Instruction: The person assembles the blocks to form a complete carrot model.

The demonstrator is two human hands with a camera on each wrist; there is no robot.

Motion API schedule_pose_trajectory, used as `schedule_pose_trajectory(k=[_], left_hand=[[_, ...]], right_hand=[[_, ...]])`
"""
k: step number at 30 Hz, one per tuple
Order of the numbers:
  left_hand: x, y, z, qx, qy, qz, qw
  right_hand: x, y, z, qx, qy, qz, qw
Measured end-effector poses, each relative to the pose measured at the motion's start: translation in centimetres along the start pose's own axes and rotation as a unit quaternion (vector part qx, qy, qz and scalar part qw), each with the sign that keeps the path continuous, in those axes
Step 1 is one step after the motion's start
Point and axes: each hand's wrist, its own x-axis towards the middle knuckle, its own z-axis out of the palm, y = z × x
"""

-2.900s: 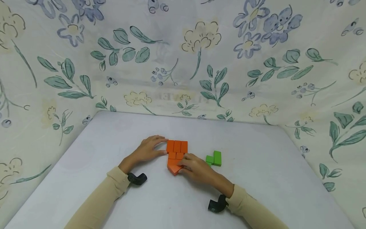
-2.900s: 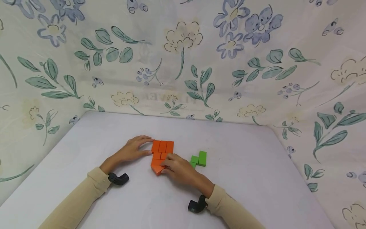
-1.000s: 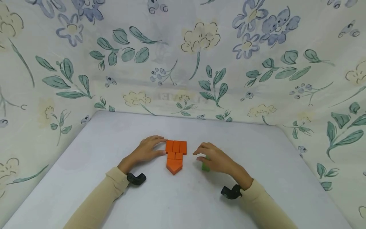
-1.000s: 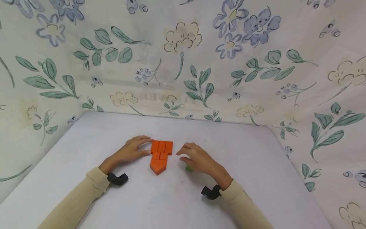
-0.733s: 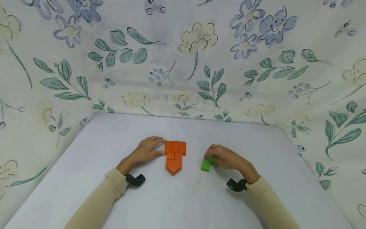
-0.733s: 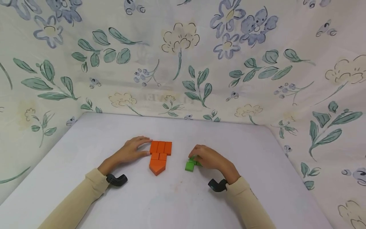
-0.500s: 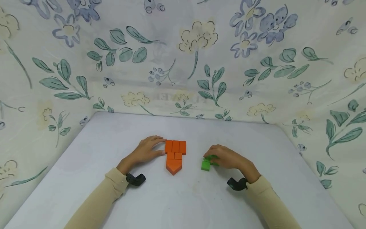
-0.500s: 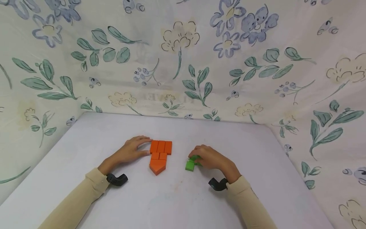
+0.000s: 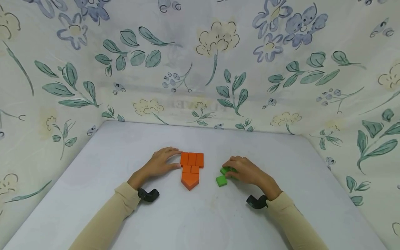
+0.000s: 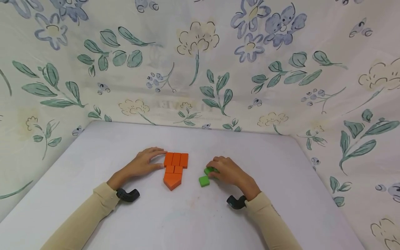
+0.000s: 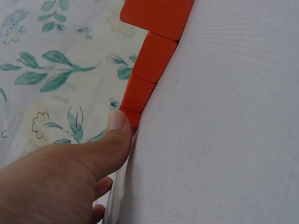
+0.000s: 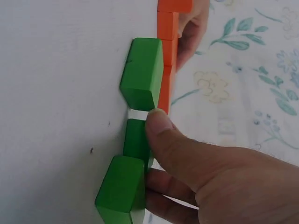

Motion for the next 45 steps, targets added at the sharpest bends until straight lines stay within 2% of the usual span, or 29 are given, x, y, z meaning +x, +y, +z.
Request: schedule_pose_trajectory(k=[4, 9, 19, 25, 32, 37, 41, 45], left_hand=[[0.0, 0.1, 0.0, 0.003, 0.001, -0.002, 1.0000], [-0.1, 0.1, 0.0, 0.003, 0.000, -0.002, 1.0000], [-0.1, 0.1, 0.0, 0.000, 0.000, 0.004, 1.0000], [-0.1, 0.0, 0.1, 0.000, 0.003, 0.005, 1.0000], [-0.1, 0.1, 0.1, -0.004, 0.001, 0.002, 1.0000], [-0.1, 0.2, 0.0, -0.001, 0.004, 0.003, 1.0000], [-0.1, 0.2, 0.0, -0.005, 0.000, 0.002, 1.0000], [-0.1, 0.2, 0.0, -0.006, -0.002, -0.001, 1.0000]], right_hand=[[0.0, 0.1, 0.0, 0.016, 0.002, 0.003, 0.9999], [0.0, 0.1, -0.3, 0.046, -0.018, 0.011, 0.9987], [0.1, 0.4, -0.3, 0.064, -0.024, 0.022, 0.9974], [0.0, 0.6, -0.3, 0.066, -0.029, 0.031, 0.9969], [-0.7, 1.3, -1.5, 0.044, -0.024, 0.041, 0.9979], [-1.3, 1.9, -2.2, 0.035, -0.059, 0.038, 0.9970], [-1.7, 2.2, -2.7, 0.047, -0.082, 0.074, 0.9927], [-2.1, 2.7, -2.9, 0.037, -0.083, 0.098, 0.9911]])
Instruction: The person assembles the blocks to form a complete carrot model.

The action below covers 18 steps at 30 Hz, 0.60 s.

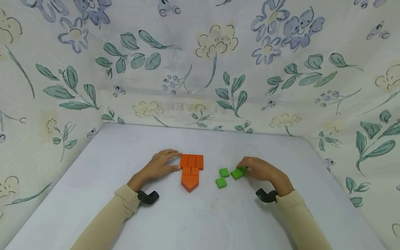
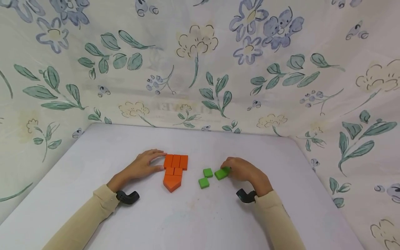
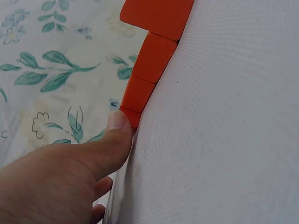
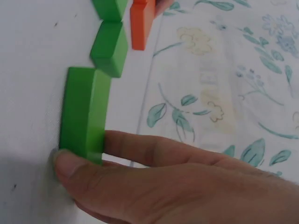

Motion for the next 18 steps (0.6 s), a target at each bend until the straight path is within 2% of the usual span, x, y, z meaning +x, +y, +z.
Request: schedule_pose_trajectory(k=[5, 10, 15, 18], left_hand=[[0.0, -0.1, 0.0, 0.004, 0.005, 0.000, 1.0000], [0.1, 0.0, 0.1, 0.005, 0.002, 0.007, 1.0000], [0.0, 0.0, 0.2, 0.006, 0.003, 0.006, 1.0000], [-0.1, -0.1, 0.2, 0.007, 0.006, 0.003, 1.0000]], right_hand=[[-0.1, 0.9, -0.3, 0.014, 0.001, -0.011, 0.9998], [-0.5, 2.0, -0.6, 0.054, 0.007, 0.002, 0.9985], [-0.3, 2.0, -1.0, 0.071, 0.049, 0.007, 0.9962], [0.4, 1.5, -1.1, 0.061, 0.087, -0.010, 0.9943]])
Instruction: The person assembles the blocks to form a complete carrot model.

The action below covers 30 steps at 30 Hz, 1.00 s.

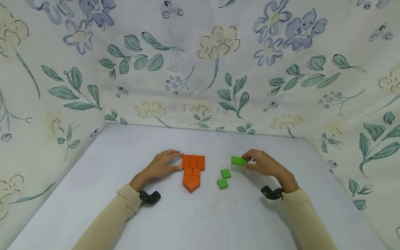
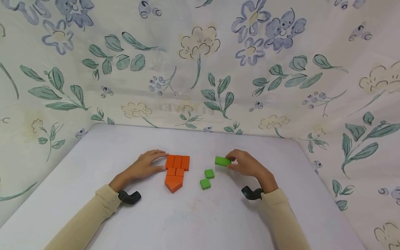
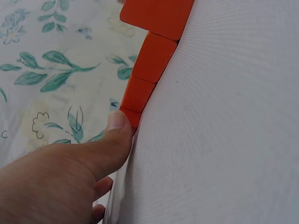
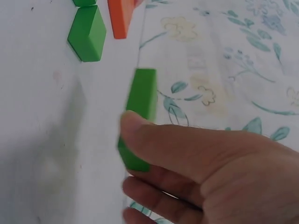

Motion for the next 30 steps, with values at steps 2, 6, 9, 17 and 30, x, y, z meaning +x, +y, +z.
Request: schedule_pose_trajectory(k=[2, 6, 9, 17, 30], left_hand=[[0.0, 0.0, 0.1, -0.001, 0.000, -0.002, 1.0000], [-0.1, 0.0, 0.2, -0.002, -0.002, -0.003, 1.0000], [-0.1, 0.1, 0.2, -0.003, -0.003, -0.004, 1.0000], [-0.2, -0.3, 0.3, -0.001, -0.006, -0.006, 1.0000], [-0.2, 0.4, -0.4, -0.001, -0.001, 0.004, 1.0000]], right_hand=[[0.5, -0.4, 0.0, -0.005, 0.026, -0.011, 0.9996], [1.6, -1.1, 0.0, -0.004, 0.061, -0.019, 0.9979], [2.6, -1.7, 0.1, 0.015, 0.070, -0.013, 0.9973], [6.0, -3.4, 0.9, 0.053, 0.062, -0.011, 0.9966], [11.4, -6.2, 1.5, 0.051, 0.051, -0.019, 0.9972]])
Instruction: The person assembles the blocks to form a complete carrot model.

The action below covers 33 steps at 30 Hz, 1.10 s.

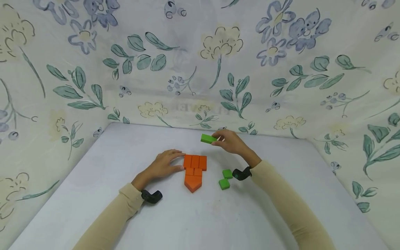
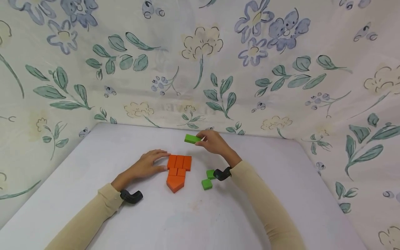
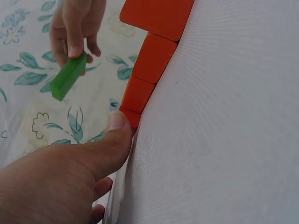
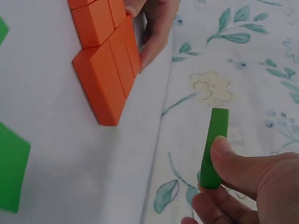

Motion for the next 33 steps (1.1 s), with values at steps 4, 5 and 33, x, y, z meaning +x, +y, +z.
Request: schedule_pose_trajectory(k=[4, 5, 33], left_hand=[[0.0, 0.0, 0.1, -0.001, -0.009, -0.006, 0.9999], [0.0, 0.0, 0.1, 0.001, -0.010, -0.006, 0.9999], [0.3, -0.5, 0.3, 0.005, -0.002, 0.000, 1.0000]], right_hand=[[1.4, -0.2, 1.4, -0.009, -0.010, 0.005, 0.9999], [1.7, -0.3, 1.7, -0.010, -0.012, 0.005, 0.9999], [4.4, -0.3, 6.5, -0.010, -0.119, 0.102, 0.9876]])
